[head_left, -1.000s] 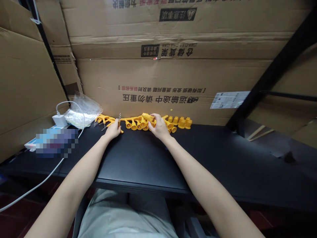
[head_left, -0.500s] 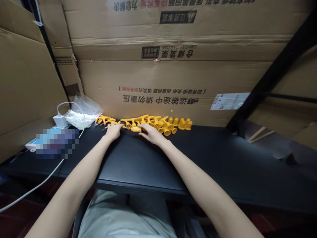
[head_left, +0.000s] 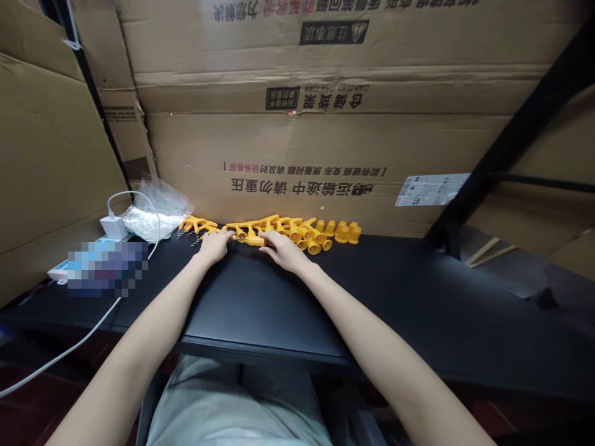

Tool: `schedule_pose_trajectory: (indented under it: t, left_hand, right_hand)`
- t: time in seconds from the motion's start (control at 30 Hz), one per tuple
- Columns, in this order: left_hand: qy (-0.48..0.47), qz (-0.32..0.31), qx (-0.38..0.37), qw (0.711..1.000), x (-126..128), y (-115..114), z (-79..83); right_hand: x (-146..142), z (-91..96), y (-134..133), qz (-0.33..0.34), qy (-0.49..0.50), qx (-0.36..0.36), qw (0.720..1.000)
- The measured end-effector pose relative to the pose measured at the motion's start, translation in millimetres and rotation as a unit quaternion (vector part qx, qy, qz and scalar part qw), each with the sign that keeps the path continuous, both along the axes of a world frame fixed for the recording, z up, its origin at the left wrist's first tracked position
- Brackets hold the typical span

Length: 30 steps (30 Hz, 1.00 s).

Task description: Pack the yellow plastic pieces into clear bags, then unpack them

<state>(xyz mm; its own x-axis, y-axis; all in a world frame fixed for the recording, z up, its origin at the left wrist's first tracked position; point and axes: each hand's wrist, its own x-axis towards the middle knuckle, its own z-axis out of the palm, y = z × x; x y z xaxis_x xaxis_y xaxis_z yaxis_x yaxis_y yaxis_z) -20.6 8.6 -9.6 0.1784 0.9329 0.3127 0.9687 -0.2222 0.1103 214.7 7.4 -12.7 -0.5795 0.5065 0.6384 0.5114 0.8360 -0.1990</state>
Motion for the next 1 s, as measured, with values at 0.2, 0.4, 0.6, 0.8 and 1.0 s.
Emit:
schedule_pose_trajectory:
  t: [0.2, 0.4, 0.6, 0.8, 1.0]
  left_hand:
    - [0.025, 0.006, -0.017, 1.0, 0, -2, 1.5]
    - [0.047, 0.003, -0.009, 0.999, 2, -3, 4.2]
    - [0.061, -0.022, 0.046, 0.997, 4, -5, 7.4]
    - [0.049, -0.101, 0.118, 0.987, 8, -6, 7.9]
    - [-0.089, -0.162, 0.201, 0.962, 7, 0, 7.0]
  right_hand:
    - [4, 0.6, 3, -0.004, 0.031, -0.014, 0.999]
    - [1, 0.7, -1, -0.003, 0.02, -0.005, 1.0]
    - [2, 4.9, -2, -0.022, 0.027, 0.0, 0.999]
    - [2, 3.7, 0, -0.019, 0.009, -0.028, 0.999]
    - [7, 0.8, 9, -0.02, 0.11, -0.115, 0.987]
